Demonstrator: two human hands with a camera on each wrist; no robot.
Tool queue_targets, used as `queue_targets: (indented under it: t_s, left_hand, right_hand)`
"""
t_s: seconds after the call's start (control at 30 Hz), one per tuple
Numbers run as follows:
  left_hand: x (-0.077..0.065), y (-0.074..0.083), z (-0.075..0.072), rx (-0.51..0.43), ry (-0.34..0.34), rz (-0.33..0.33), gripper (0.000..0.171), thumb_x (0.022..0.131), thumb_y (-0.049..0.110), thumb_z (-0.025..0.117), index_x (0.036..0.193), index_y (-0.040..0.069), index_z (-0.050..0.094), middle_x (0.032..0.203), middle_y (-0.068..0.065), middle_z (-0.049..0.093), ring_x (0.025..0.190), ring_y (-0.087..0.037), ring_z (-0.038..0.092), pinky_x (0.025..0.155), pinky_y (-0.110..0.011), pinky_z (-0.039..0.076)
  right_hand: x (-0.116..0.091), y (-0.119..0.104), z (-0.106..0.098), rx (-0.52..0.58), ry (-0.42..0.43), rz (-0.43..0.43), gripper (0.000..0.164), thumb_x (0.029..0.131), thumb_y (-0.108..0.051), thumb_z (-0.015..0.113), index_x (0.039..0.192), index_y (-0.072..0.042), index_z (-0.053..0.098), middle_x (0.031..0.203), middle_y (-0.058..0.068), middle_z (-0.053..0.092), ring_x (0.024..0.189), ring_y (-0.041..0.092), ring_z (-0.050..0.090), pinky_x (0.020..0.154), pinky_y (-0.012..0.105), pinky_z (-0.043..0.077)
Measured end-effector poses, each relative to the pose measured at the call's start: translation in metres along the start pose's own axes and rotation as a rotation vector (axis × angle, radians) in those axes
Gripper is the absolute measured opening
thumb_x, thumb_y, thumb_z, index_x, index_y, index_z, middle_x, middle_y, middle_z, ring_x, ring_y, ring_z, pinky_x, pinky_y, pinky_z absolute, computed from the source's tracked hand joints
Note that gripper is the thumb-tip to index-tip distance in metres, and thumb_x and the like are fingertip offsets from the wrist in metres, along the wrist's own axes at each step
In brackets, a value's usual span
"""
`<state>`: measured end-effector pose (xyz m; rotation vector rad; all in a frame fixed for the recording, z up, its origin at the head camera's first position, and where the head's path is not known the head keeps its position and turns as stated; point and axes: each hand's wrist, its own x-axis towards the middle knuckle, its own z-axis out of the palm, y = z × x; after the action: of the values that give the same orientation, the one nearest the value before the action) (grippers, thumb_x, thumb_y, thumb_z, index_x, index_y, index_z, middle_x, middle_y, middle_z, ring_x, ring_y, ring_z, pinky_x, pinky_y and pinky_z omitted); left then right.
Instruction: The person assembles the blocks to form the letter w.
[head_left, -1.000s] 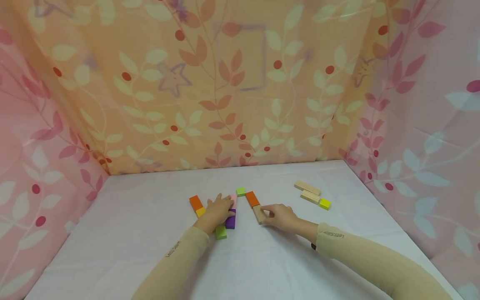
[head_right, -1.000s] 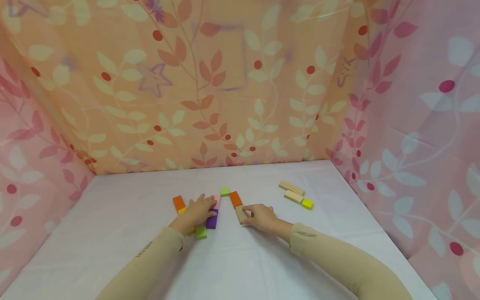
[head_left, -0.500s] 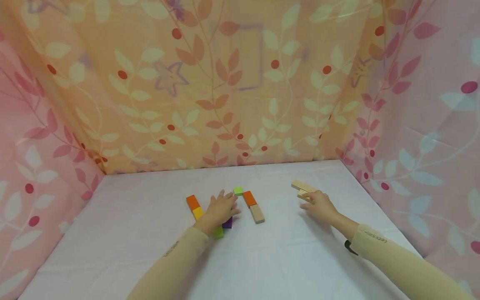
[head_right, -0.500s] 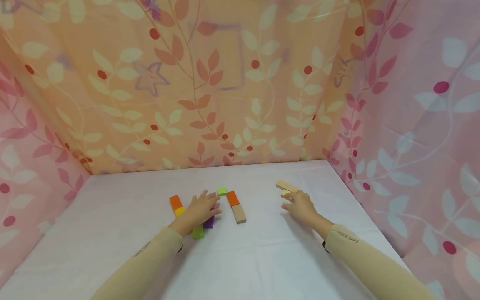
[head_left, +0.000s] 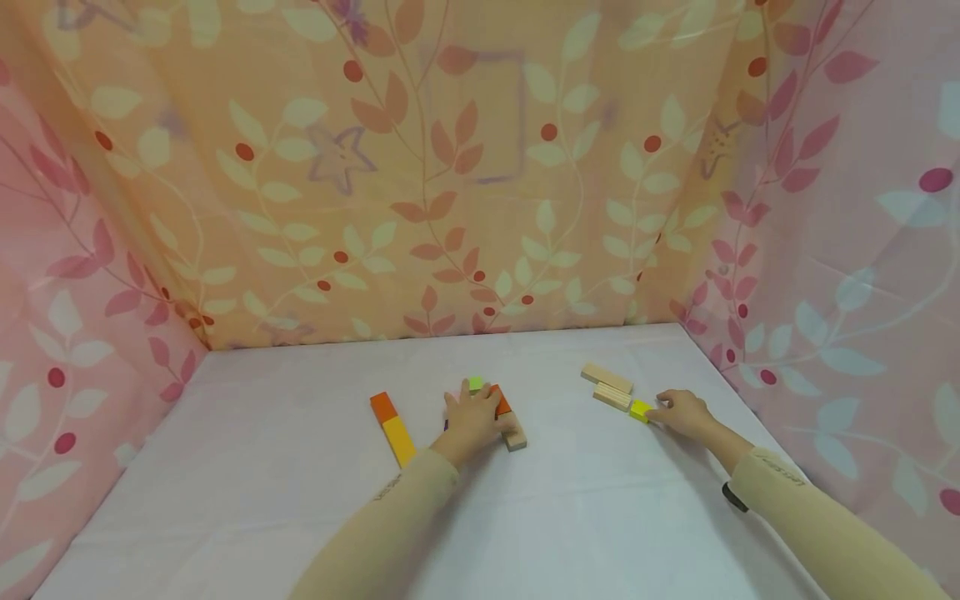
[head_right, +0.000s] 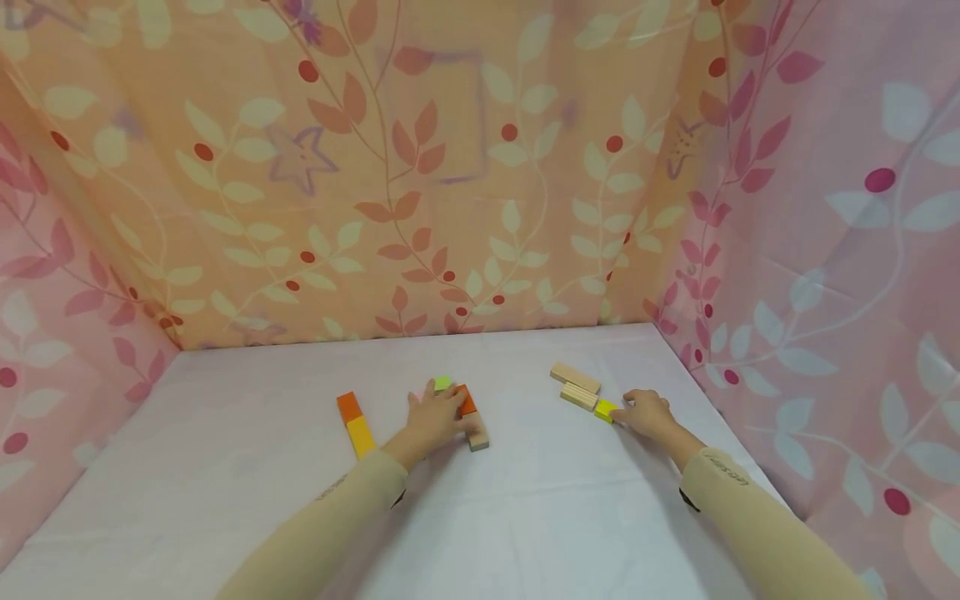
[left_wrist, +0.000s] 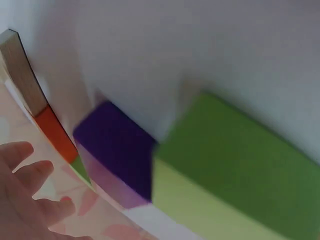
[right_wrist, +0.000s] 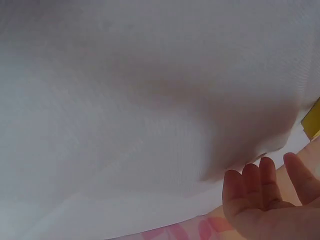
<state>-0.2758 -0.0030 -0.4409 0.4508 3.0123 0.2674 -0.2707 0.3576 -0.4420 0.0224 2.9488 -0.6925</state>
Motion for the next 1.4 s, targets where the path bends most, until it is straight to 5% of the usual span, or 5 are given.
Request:
queue_targets:
  t_s: [0.4, 0.67, 1.0, 1.4]
  left_hand:
    - [0.007, 0.011, 0.010, 0.076, -0.041, -0.052, 0.063, 0.092, 0.057, 0.053, 0.143, 0.021, 0.051, 0.151, 0.001, 0.042, 0.144, -0.036, 0.021, 0.110, -0.064, 0.015]
    - [0.006, 0.011, 0.013, 0.050, -0.050, -0.051, 0.058, 0.094, 0.050, 0.054, 0.143, 0.020, 0.051, 0.151, -0.001, 0.042, 0.143, -0.036, 0.023, 0.109, -0.065, 0.016]
    - [0.006, 0.010, 0.010, 0.021, -0.068, -0.049, 0.062, 0.093, 0.051, 0.054, 0.145, 0.018, 0.048, 0.152, -0.002, 0.040, 0.144, -0.037, 0.022, 0.109, -0.066, 0.015]
    - [0.003, 0.010, 0.011, 0.038, -0.071, -0.040, 0.065, 0.093, 0.054, 0.052, 0.147, 0.017, 0.045, 0.154, -0.003, 0.036, 0.144, -0.038, 0.019, 0.110, -0.066, 0.014]
  right_hand:
    - [0.003, 0.002, 0.007, 0.055, -0.011, -0.021, 0.044, 0.086, -0.019, 0.070, 0.116, 0.012, 0.060, 0.111, 0.034, 0.058, 0.100, 0.045, 0.053, 0.085, 0.060, 0.042]
    - [-0.001, -0.002, 0.009, 0.133, 0.023, 0.007, 0.045, 0.088, -0.016, 0.068, 0.116, 0.017, 0.055, 0.107, 0.030, 0.059, 0.097, 0.040, 0.055, 0.088, 0.055, 0.046]
    - [-0.017, -0.033, 0.013, 0.297, 0.096, 0.032, 0.048, 0.087, -0.014, 0.070, 0.120, 0.018, 0.054, 0.104, 0.026, 0.062, 0.095, 0.034, 0.057, 0.085, 0.045, 0.051]
    - [-0.026, -0.074, 0.034, 0.414, 0.013, -0.066, 0.041, 0.084, -0.011, 0.075, 0.114, 0.014, 0.061, 0.092, 0.011, 0.065, 0.086, 0.021, 0.057, 0.075, 0.027, 0.050]
